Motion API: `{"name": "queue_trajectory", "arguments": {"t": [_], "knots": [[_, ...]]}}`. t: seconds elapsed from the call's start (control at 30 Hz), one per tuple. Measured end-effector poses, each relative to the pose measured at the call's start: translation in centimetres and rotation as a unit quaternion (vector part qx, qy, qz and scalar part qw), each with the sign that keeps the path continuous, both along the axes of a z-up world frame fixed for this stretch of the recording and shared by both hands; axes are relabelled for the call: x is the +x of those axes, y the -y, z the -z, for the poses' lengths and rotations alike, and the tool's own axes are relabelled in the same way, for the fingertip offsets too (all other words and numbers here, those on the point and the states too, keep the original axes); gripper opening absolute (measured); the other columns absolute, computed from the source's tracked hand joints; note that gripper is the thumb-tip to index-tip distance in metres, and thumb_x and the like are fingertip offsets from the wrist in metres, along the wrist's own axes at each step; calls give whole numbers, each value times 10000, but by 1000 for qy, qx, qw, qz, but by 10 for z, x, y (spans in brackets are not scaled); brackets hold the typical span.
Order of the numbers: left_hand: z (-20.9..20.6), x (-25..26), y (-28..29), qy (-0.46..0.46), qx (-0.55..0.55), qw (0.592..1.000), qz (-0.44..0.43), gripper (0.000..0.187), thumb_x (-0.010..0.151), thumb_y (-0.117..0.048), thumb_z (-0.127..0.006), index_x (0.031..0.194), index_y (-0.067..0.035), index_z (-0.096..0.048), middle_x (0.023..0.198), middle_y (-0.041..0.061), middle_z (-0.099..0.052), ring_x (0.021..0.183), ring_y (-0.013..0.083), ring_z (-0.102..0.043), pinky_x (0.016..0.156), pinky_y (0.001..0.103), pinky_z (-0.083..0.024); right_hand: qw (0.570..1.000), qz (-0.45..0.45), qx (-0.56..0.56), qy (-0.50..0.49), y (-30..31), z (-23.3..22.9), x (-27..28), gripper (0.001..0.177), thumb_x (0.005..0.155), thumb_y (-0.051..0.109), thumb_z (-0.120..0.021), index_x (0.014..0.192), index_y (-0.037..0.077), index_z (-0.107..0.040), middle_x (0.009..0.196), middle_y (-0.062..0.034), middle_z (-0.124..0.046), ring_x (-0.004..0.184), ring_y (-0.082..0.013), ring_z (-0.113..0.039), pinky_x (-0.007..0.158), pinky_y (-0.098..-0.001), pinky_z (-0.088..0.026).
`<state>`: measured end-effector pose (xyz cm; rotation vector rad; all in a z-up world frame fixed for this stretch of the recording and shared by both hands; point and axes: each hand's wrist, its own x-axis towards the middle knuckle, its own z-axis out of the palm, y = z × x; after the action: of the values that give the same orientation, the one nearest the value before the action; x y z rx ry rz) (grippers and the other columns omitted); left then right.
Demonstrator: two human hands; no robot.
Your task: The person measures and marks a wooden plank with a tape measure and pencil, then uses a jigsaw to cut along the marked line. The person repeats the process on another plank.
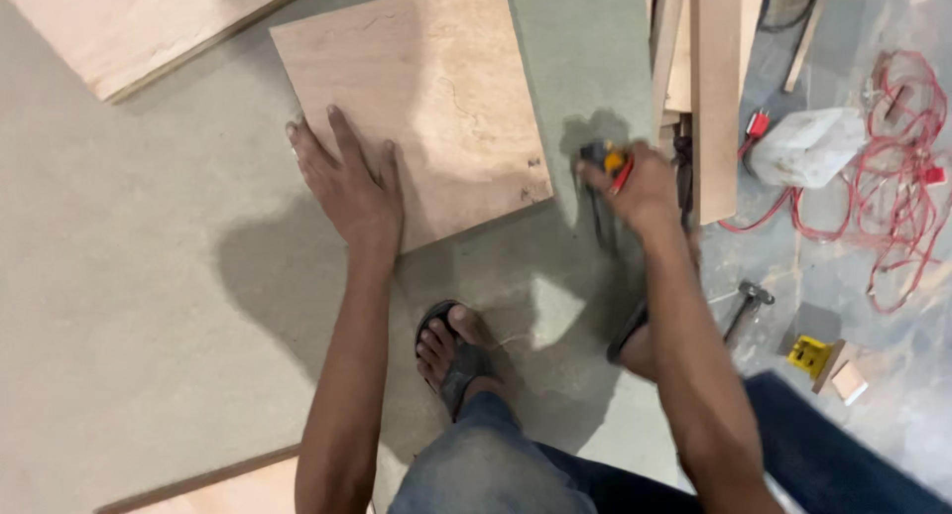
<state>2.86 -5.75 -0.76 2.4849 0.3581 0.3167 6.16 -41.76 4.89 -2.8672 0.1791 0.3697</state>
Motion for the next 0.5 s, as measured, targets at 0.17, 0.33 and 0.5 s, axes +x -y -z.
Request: {"name": "queue_trajectory", "arguments": {"t": [0.17,0.33,0.5], "knots": [[4,30,13,-10,14,1000,25,728,1082,-313,-715,1634,-68,-310,1635,375,-207,1531,547,-225,1256,618,-242,994,31,-7,-101,8,28,-63,813,589,620,-934,1003,-13,-638,899,-220,-695,848,-405,-691,747,-482,-558],[11,48,22,-45,26,998,43,756,1122,-303,-719,1686,-82,-266,1654,393,-167,1548,539,-211,1275,580,-259,991,45,88,88,1,23,-77,493,845,411,-845,1088,40,-629,1019,-195,-679,910,-399,-681,784,-470,-550],[25,55,28,-17,64,995,71,741,1187,-280,-711,1710,-65,-232,1673,388,-173,1572,541,-215,1292,591,-255,961,50,217,163,-12,17,-73,301,977,230,-746,1160,41,-600,1079,-185,-649,898,-378,-666,793,-463,-546]]}}
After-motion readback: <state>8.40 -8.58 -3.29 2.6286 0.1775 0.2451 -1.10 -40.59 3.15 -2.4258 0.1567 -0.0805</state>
